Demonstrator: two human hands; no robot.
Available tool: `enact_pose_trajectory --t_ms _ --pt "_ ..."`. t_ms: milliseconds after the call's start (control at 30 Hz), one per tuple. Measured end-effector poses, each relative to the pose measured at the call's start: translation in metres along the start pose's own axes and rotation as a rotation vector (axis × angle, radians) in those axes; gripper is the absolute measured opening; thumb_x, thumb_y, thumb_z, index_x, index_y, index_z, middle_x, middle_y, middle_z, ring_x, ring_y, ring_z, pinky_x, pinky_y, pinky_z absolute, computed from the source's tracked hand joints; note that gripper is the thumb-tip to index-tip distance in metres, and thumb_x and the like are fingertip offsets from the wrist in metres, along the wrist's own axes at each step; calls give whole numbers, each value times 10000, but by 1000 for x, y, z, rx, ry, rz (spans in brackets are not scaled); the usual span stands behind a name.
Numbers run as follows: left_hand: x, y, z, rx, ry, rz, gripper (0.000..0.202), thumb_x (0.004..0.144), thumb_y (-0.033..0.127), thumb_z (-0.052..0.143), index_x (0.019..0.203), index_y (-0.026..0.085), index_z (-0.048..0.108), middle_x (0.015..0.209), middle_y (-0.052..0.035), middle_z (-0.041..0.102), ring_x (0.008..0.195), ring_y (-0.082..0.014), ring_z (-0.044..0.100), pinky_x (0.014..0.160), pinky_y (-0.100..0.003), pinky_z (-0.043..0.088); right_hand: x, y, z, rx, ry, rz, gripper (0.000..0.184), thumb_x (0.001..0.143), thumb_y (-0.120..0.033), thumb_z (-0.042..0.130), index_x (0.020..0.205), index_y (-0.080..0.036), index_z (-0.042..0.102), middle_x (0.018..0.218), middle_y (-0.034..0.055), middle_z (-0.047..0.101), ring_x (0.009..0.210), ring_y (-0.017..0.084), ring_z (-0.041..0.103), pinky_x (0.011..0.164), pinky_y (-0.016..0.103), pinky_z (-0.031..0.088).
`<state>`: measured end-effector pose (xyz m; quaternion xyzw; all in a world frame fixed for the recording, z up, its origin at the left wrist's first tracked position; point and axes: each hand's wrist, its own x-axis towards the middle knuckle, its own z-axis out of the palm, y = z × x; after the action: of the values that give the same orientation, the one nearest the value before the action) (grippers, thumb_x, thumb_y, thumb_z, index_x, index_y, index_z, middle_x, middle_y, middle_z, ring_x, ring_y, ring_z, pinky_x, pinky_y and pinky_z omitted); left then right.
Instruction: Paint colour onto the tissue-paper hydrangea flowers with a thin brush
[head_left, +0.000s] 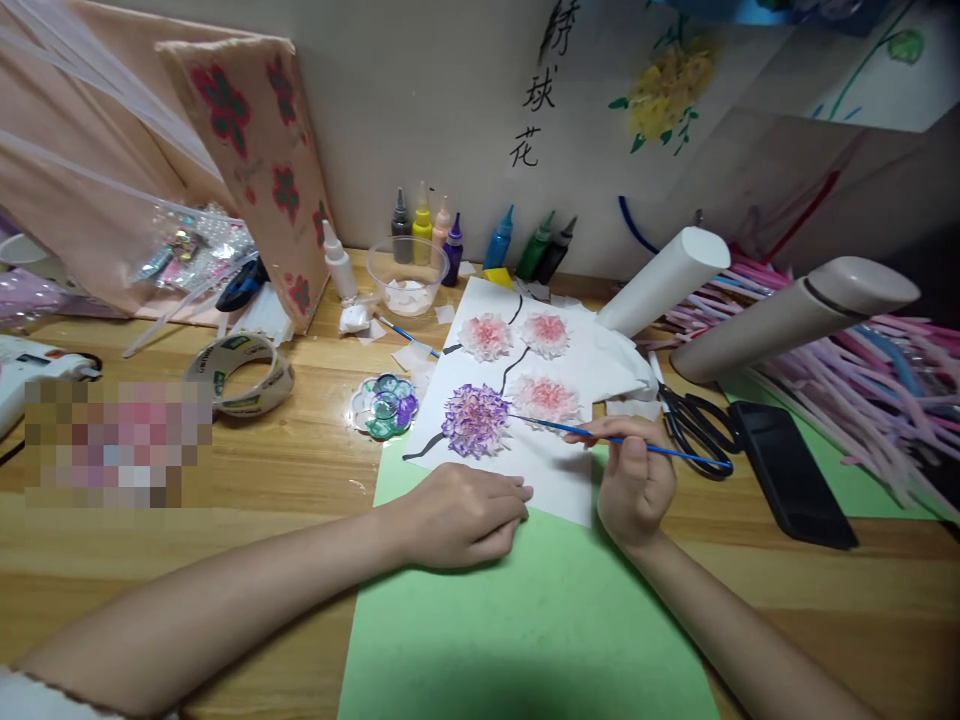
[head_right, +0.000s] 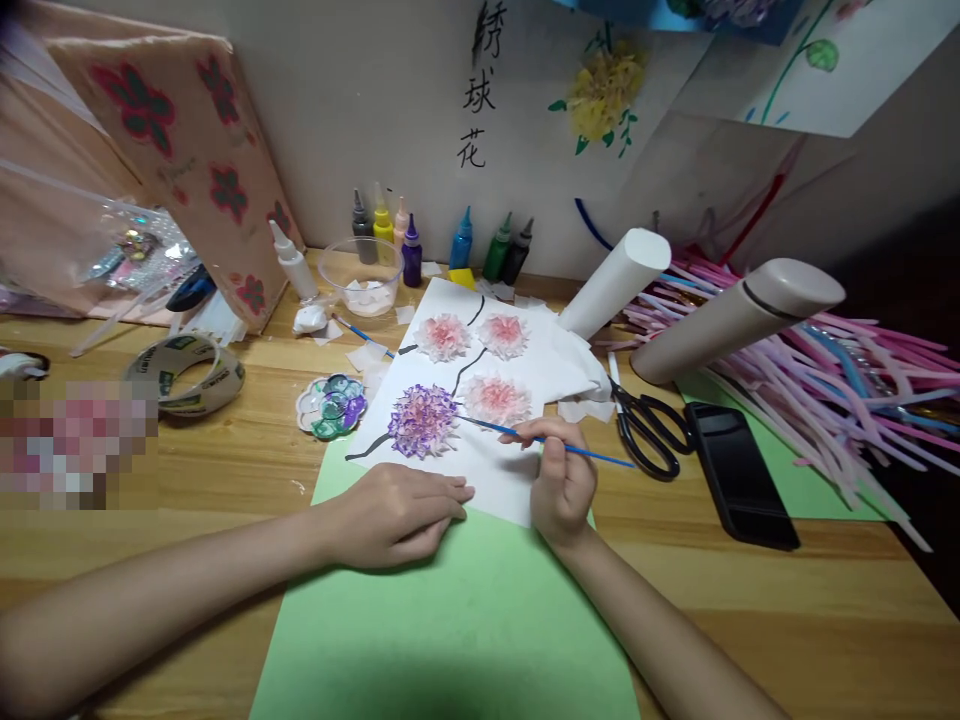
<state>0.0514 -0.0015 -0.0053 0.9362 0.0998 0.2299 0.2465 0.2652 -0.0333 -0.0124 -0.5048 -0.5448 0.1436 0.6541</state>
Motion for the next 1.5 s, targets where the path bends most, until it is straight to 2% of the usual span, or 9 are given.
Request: enact_pose_trajectory --t_ms 300,433,600,767,933,1067,1233,1400,1500 --pt "5 0 -6 -68 -42 -28 250 913 131 432 1006 133 665 1129 -93 716 1078 -163 676 970 -266 533 -1 2 1 -30 -78 -34 271 987 -286 391 877 -225 631 762 19 652 709 175 628 630 325 492" --pt "5 0 -6 -77 -46 -23 256 918 131 427 1015 130 664 1120 -95 719 1087 -158 671 994 -265 518 0 1 0 -59 -131 4 262 991 -275 385 922 -220 632 811 25 673 739 170 637 648 319 509" --pt "6 0 -7 -80 -53 -25 259 918 133 426 1034 137 658 1126 -92 718 1090 -160 670 974 -269 532 1 1 0 -54 -51 2 262 992 -283 386 903 -215 623 774 20 658 732 171 637 634 314 503" --pt "6 0 -7 -78 -53 -30 255 918 132 425 1028 138 656 1117 -97 720 1086 -165 672 968 -276 536 1 0 0 -74 -136 33 255 993 -274 385 922 -217 624 819 25 661 725 159 638 653 313 515" --pt "6 1 -7 -79 -57 -27 254 921 134 419 1022 144 652 1117 -94 720 1097 -164 667 970 -276 535 0 1 0 -59 -57 -17 248 991 -294 380 895 -222 598 760 23 647 703 172 632 628 328 497" --pt "6 1 -8 -80 -61 -31 255 920 138 421 1028 150 652 1132 -88 716 1092 -161 670 977 -277 532 0 1 0 -89 -145 11 226 988 -280 394 901 -217 593 760 14 651 698 162 634 648 317 495" --pt "6 1 -7 -77 -47 -23 254 919 136 424 1024 144 656 1129 -87 718 1086 -155 672 979 -270 530 0 2 0 -83 -7 26 245 981 -319 402 860 -211 584 764 3 614 640 146 629 617 306 482" --pt "6 1 -7 -74 -55 -29 254 917 138 426 1030 149 653 1141 -89 713 1084 -159 673 975 -276 534 0 3 0 -86 -113 40 244 985 -296 396 866 -211 591 749 5 620 690 155 635 644 309 480" --pt "6 1 -7 -77 -60 -31 256 917 137 424 1035 148 652 1137 -90 714 1092 -160 669 976 -279 533 0 3 0 -63 -53 32 242 984 -301 401 856 -210 585 750 0 600 637 136 606 616 297 474"
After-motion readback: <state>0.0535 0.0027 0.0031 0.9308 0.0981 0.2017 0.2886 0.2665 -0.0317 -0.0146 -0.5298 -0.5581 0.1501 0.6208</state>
